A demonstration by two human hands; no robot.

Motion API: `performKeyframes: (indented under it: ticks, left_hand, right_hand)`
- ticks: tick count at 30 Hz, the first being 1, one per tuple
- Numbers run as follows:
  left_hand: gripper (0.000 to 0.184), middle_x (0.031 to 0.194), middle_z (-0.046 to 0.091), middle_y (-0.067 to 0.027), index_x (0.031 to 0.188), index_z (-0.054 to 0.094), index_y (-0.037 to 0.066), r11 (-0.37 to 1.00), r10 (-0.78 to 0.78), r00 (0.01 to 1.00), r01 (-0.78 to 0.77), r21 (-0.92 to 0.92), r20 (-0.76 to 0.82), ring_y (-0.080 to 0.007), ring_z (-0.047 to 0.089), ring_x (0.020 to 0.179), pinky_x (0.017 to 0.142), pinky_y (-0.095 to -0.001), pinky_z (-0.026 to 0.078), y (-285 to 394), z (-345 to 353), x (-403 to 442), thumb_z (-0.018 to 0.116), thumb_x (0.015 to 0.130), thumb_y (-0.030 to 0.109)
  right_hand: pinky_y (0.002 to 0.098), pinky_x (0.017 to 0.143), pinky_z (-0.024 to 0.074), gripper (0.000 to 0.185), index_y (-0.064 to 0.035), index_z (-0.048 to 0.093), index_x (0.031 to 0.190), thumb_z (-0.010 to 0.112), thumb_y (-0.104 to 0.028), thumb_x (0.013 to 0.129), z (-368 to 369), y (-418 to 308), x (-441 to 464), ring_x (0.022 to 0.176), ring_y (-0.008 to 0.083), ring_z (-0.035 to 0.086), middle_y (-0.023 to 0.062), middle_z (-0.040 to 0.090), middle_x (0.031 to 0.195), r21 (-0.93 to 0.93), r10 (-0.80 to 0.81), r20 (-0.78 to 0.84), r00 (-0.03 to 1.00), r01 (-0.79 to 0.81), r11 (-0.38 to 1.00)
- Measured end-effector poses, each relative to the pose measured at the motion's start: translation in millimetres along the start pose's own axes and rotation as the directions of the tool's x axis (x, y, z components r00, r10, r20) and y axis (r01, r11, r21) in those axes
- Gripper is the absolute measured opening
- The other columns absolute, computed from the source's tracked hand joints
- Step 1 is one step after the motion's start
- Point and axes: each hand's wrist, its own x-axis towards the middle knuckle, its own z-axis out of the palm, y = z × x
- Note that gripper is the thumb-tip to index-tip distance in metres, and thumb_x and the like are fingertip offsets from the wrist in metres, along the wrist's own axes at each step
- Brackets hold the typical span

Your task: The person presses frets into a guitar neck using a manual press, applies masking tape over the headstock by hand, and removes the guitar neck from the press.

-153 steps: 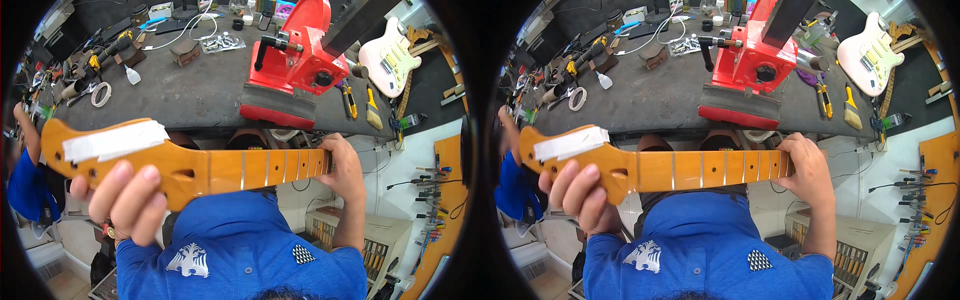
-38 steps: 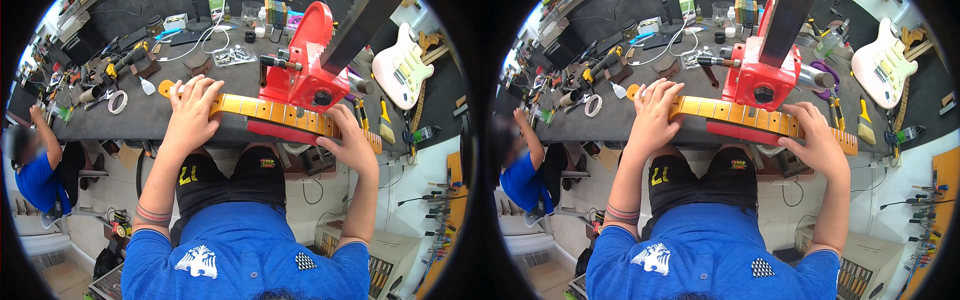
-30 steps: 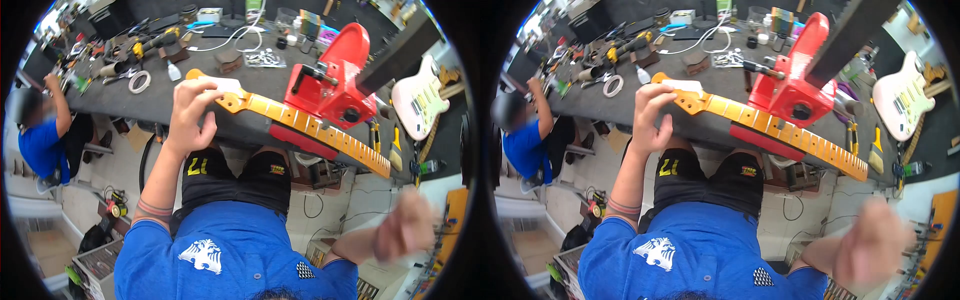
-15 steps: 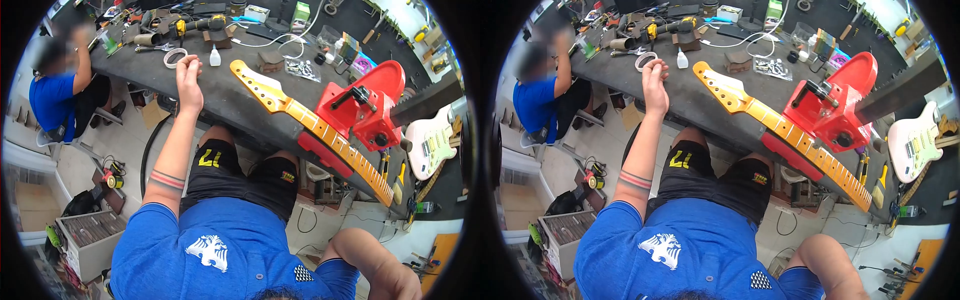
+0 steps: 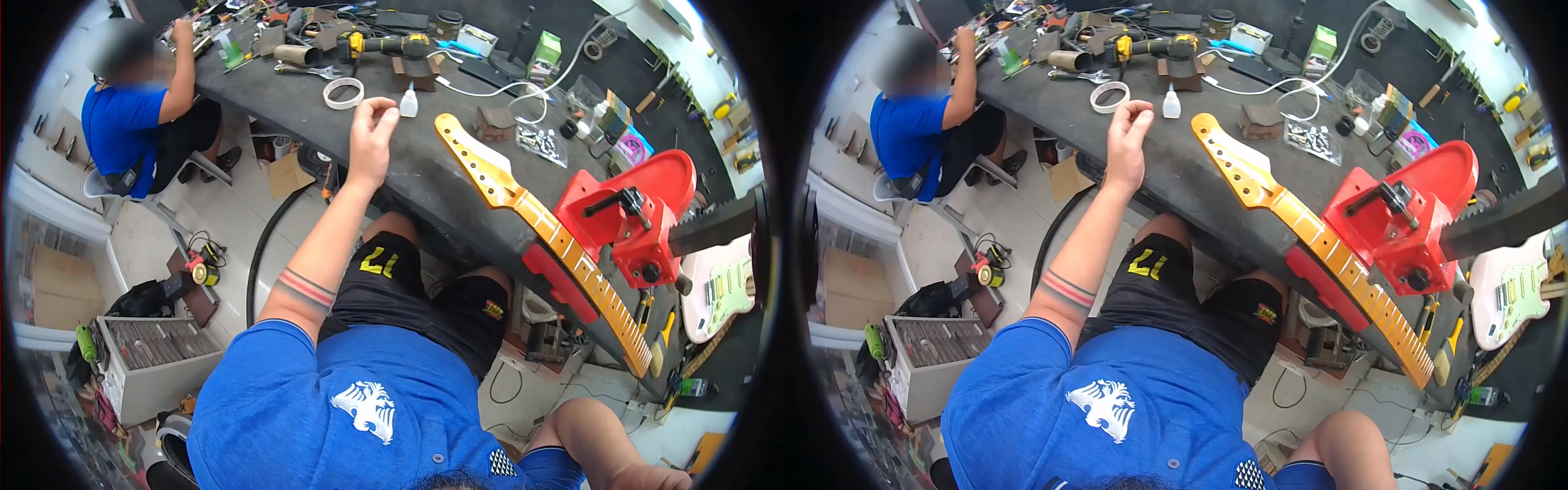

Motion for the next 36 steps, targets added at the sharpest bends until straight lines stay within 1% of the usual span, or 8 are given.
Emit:
performKeyframes:
  ticks: [2, 9, 11, 18, 24, 31, 33, 36]
  left_hand:
    - [0.023, 0.12, 0.065, -0.0025, 0.129, 0.067, 0.003, 0.999, -0.032, 0.999, 0.032, 0.038, 0.023, -0.012, 0.059, 0.114, 0.106, -0.0288, 0.046, 1.5, -2.0, -1.6, 0.068, 0.111, 0.017]
    - [0.017, 0.119, 0.063, -0.0055, 0.122, 0.067, 0.003, 0.996, 0.018, 1.0, -0.019, 0.084, 0.017, -0.0138, 0.064, 0.108, 0.099, -0.0311, 0.052, -2.6, -3.6, -1.4, 0.071, 0.109, 0.014]
    - [0.017, 0.12, 0.063, -0.0054, 0.122, 0.068, 0.003, 0.996, 0.018, 1.0, -0.02, 0.085, 0.023, -0.0139, 0.064, 0.109, 0.099, -0.0312, 0.052, -4.1, -4.2, -1.6, 0.071, 0.109, 0.013]
    - [0.018, 0.113, 0.068, -0.0032, 0.123, 0.069, 0.002, 0.997, 0.019, 1.0, -0.02, 0.069, 0.011, -0.0112, 0.064, 0.104, 0.095, -0.0284, 0.053, -1.3, -2.8, -2.8, 0.071, 0.108, 0.012]
    - [0.02, 0.114, 0.068, -0.0033, 0.125, 0.069, 0.003, 0.997, 0.009, 1.0, -0.01, 0.071, 0.015, -0.0115, 0.064, 0.105, 0.095, -0.0288, 0.052, -1.2, -2.5, -2.6, 0.072, 0.108, 0.014]
    - [0.022, 0.119, 0.068, -0.0036, 0.129, 0.068, 0.002, 0.998, 0.041, 0.999, -0.041, 0.037, 0.005, -0.0119, 0.063, 0.109, 0.1, -0.0291, 0.051, -6.9, -3.0, -1.8, 0.071, 0.109, 0.011]
    - [0.023, 0.127, 0.067, -0.0059, 0.131, 0.068, 0.0, 1.0, 0.012, 1.0, -0.012, 0.019, 0.017, -0.0151, 0.062, 0.122, 0.113, -0.0316, 0.047, -10.5, -5.7, -0.9, 0.068, 0.11, 0.009]
    - [0.023, 0.128, 0.067, -0.007, 0.132, 0.067, 0.0, 0.999, 0.023, 0.999, -0.024, 0.046, 0.023, -0.0163, 0.063, 0.124, 0.115, -0.0334, 0.047, -12.2, -7.1, -0.1, 0.067, 0.111, 0.009]
  right_hand:
    - [0.0259, 0.076, 0.0473, 0.028, -0.0099, 0.066, 0.135, 0.066, -0.023, 0.111, 20.2, 9.2, -5.2, 0.116, 0.0091, 0.055, -0.0008, 0.06, 0.133, 0.039, -0.007, -0.034, 0.999, 0.008, 0.999]
    - [0.0266, 0.088, 0.051, 0.042, -0.0066, 0.066, 0.154, 0.061, -0.018, 0.114, 49.3, 22.0, -5.3, 0.138, 0.0148, 0.06, 0.0053, 0.061, 0.161, 0.092, 0.012, -0.08, 0.997, -0.004, 0.996]
    - [0.0249, 0.086, 0.0476, 0.042, -0.0057, 0.067, 0.151, 0.065, -0.009, 0.109, 53.4, 19.0, -5.9, 0.14, 0.0107, 0.057, 0.0011, 0.057, 0.167, 0.075, 0.02, -0.102, 0.995, -0.012, 0.997]
    - [0.023, 0.077, 0.0445, 0.04, -0.0003, 0.071, 0.138, 0.067, 0.007, 0.099, 54.9, 11.0, 0.2, 0.113, 0.007, 0.056, 0.0003, 0.061, 0.156, 0.103, -0.018, -0.068, 0.997, 0.025, 0.994]
    - [0.0235, 0.078, 0.0475, 0.037, 0.0025, 0.071, 0.135, 0.067, 0.009, 0.098, 50.3, 3.0, 5.0, 0.116, 0.008, 0.06, 0.0029, 0.064, 0.151, 0.092, -0.094, -0.171, 0.981, 0.111, 0.99]
    - [0.0313, 0.106, 0.0576, 0.038, 0.0099, 0.067, 0.143, 0.066, 0.005, 0.105, 29.7, -26.7, 19.7, 0.142, 0.0157, 0.061, 0.011, 0.063, 0.161, 0.089, -0.029, -0.218, 0.976, 0.049, 0.995]
    - [0.0345, 0.114, 0.0572, 0.044, 0.0108, 0.063, 0.149, 0.066, 0.002, 0.107, 20.0, -27.1, 20.7, 0.147, 0.0186, 0.06, 0.0137, 0.063, 0.163, 0.062, -0.099, -0.184, 0.978, 0.112, 0.992]
    - [0.0348, 0.121, 0.0531, 0.068, 0.0065, 0.045, 0.163, 0.073, -0.016, 0.105, 21.9, -18.8, 12.4, 0.154, 0.0238, 0.055, 0.015, 0.049, 0.172, -0.234, -0.229, -0.235, 0.945, 0.173, 0.957]
